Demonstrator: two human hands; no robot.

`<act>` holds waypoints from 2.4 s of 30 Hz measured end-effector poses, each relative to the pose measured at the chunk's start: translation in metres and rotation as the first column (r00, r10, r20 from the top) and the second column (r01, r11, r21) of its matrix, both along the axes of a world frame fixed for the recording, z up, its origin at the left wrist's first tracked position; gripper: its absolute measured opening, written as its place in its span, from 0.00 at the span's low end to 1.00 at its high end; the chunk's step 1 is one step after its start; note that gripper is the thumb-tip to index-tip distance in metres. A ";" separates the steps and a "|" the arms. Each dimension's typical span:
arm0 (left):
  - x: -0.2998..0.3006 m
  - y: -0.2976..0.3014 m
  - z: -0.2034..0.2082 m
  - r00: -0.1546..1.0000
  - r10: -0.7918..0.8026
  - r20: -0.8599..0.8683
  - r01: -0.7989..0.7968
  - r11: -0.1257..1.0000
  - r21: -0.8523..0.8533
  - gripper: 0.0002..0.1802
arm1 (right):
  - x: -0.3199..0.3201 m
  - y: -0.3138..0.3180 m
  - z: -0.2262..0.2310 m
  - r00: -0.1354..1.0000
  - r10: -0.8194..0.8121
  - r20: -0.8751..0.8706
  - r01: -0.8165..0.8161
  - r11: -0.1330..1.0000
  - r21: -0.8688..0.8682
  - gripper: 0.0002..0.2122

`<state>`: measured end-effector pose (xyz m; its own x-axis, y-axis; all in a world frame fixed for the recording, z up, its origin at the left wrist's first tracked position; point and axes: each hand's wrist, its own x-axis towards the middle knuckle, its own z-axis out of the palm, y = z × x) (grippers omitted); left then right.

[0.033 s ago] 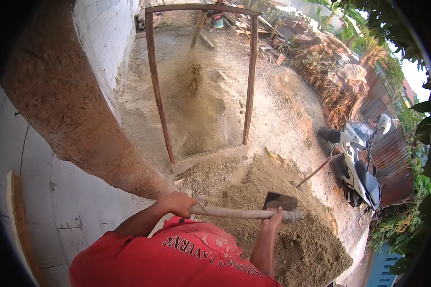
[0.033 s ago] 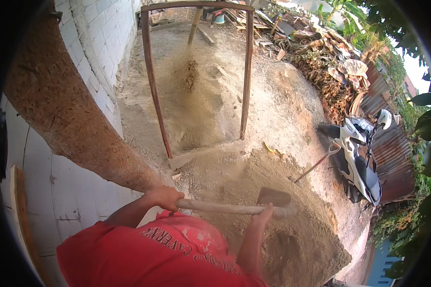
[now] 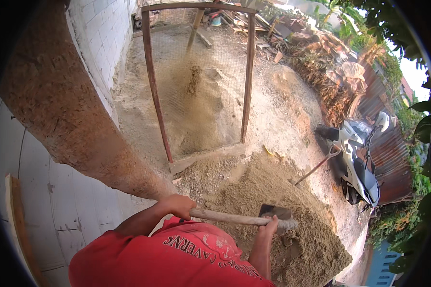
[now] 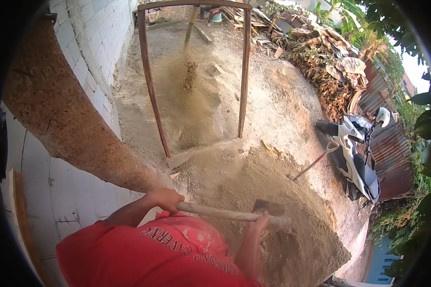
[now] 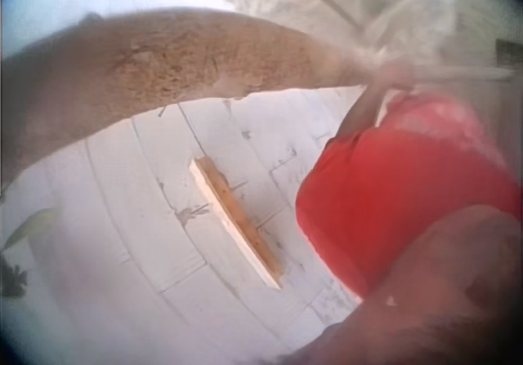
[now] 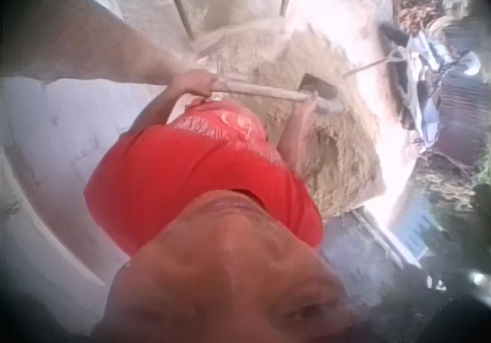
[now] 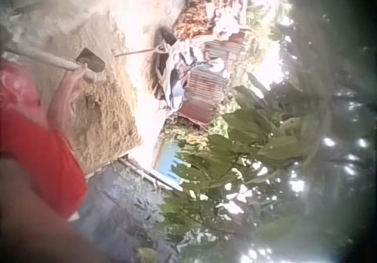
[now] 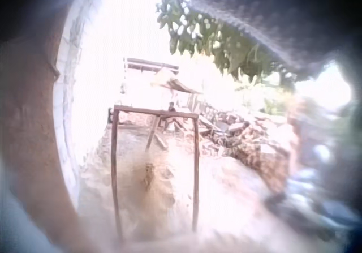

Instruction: The person washes their hands and arms in buckets of water, holds a bamboo sieve frame to filter sand over a pile, and then uses a shovel to move sand through the mesh screen.

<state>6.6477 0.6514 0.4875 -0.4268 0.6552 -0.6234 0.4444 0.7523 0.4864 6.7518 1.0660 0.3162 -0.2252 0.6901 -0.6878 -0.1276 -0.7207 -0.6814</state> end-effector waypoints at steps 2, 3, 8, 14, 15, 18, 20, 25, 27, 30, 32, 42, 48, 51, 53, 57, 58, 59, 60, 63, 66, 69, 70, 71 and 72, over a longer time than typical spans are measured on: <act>-0.009 0.026 -0.016 0.975 -0.153 0.164 0.154 0.988 0.008 0.20 | 0.109 0.017 -0.055 0.980 -0.065 0.186 0.083 0.992 -0.093 0.16; -0.013 0.040 -0.019 0.943 -0.188 0.275 0.204 0.978 -0.033 0.19 | 0.148 -0.002 -0.062 0.968 -0.113 0.226 0.153 0.974 -0.165 0.19; -0.021 0.113 -0.062 0.739 -0.364 0.567 0.496 0.864 -0.092 0.11 | 0.276 -0.091 -0.033 0.858 0.105 0.503 -0.107 0.994 -0.026 0.21; 0.026 0.199 -0.081 0.559 -0.741 0.372 0.781 0.622 0.065 0.15 | 0.397 -0.099 -0.053 0.760 -0.563 0.325 0.632 0.756 -0.169 0.19; 0.032 0.210 -0.093 0.498 -0.818 0.287 0.826 0.549 0.130 0.19 | 0.396 -0.083 -0.038 0.674 -0.639 0.371 0.702 0.710 -0.053 0.19; 0.079 0.275 -0.106 0.298 -0.835 0.463 0.854 0.450 0.263 0.30 | 0.397 -0.026 0.073 0.417 -0.884 0.210 0.850 0.461 0.255 0.06; 0.132 0.327 -0.108 0.222 -0.733 0.643 0.849 0.470 0.242 0.34 | 0.457 0.008 0.118 0.447 -0.892 0.067 0.820 0.438 0.367 0.06; 0.308 0.450 -0.091 0.333 -0.905 0.263 0.771 0.422 0.476 0.32 | 0.503 0.107 0.225 0.441 -0.895 -0.068 0.658 0.271 0.702 0.16; 0.353 0.509 -0.079 0.384 -0.888 0.252 0.771 0.458 0.442 0.26 | 0.505 0.154 0.204 0.434 -0.900 -0.026 0.629 0.282 0.725 0.16; 0.382 0.566 -0.124 0.494 -0.855 0.156 0.767 0.513 0.385 0.22 | 0.509 0.224 0.126 0.461 -0.887 -0.012 0.680 0.344 0.647 0.16; 0.375 0.587 -0.167 0.532 -0.833 0.149 0.779 0.551 0.300 0.24 | 0.510 0.259 0.049 0.490 -0.871 0.039 0.720 0.430 0.544 0.18; 0.319 0.507 -0.226 0.765 -0.309 0.565 0.477 0.862 -0.174 0.24 | 0.388 0.242 -0.208 0.869 -0.478 0.130 0.495 0.833 -0.248 0.07; 0.408 0.591 -0.071 0.495 -0.015 0.869 0.405 0.889 -0.215 0.17 | 0.481 0.280 -0.128 0.835 -0.550 0.011 0.510 0.765 -0.393 0.07; 0.410 0.596 0.015 0.553 0.030 0.833 0.364 0.890 -0.273 0.15 | 0.456 0.235 -0.016 0.693 -0.686 -0.224 0.653 0.728 -0.208 0.12; 0.406 0.593 0.069 0.572 -0.021 0.820 0.412 0.872 -0.264 0.15 | 0.437 0.187 0.065 0.603 -0.701 -0.382 0.770 0.636 0.048 0.14; 0.376 0.566 0.132 0.531 0.082 0.843 0.423 0.837 -0.347 0.13 | 0.445 0.118 0.088 0.692 -0.697 -0.190 0.701 0.711 -0.055 0.15; 0.361 0.560 0.139 0.507 0.115 0.854 0.425 0.829 -0.364 0.13 | 0.446 0.113 0.085 0.716 -0.682 -0.147 0.683 0.729 -0.052 0.15; 0.343 0.549 0.144 0.475 0.163 0.865 0.421 0.821 -0.386 0.12 | 0.444 0.108 0.084 0.741 -0.664 -0.105 0.663 0.747 -0.046 0.16; 0.329 0.535 0.141 0.423 0.163 0.891 0.433 0.828 -0.357 0.12 | 0.443 0.105 0.085 0.753 -0.655 -0.066 0.655 0.755 -0.016 0.16; 0.282 0.492 0.134 0.289 0.192 0.938 0.406 0.863 -0.302 0.10 | 0.440 0.099 0.090 0.775 -0.630 0.042 0.626 0.775 0.079 0.17; 0.230 0.436 0.139 0.135 0.275 0.952 0.275 0.913 -0.302 0.08 | 0.423 0.105 0.097 0.794 -0.589 0.146 0.563 0.805 0.185 0.18; 0.165 0.354 0.120 -0.054 0.305 0.951 0.068 0.951 -0.301 0.11 | 0.379 0.120 0.104 0.830 -0.509 0.228 0.441 0.850 0.290 0.18; 0.141 0.321 0.106 -0.125 0.274 0.953 -0.004 0.961 -0.277 0.13 | 0.352 0.126 0.105 0.847 -0.466 0.256 0.385 0.869 0.311 0.19; 0.117 0.289 0.089 -0.187 0.233 0.954 -0.077 0.965 -0.251 0.16 | 0.321 0.132 0.107 0.864 -0.422 0.275 0.331 0.887 0.322 0.19; 0.094 0.255 0.075 -0.238 0.183 0.954 -0.147 0.964 -0.222 0.18 | 0.287 0.134 0.110 0.877 -0.378 0.298 0.275 0.902 0.334 0.19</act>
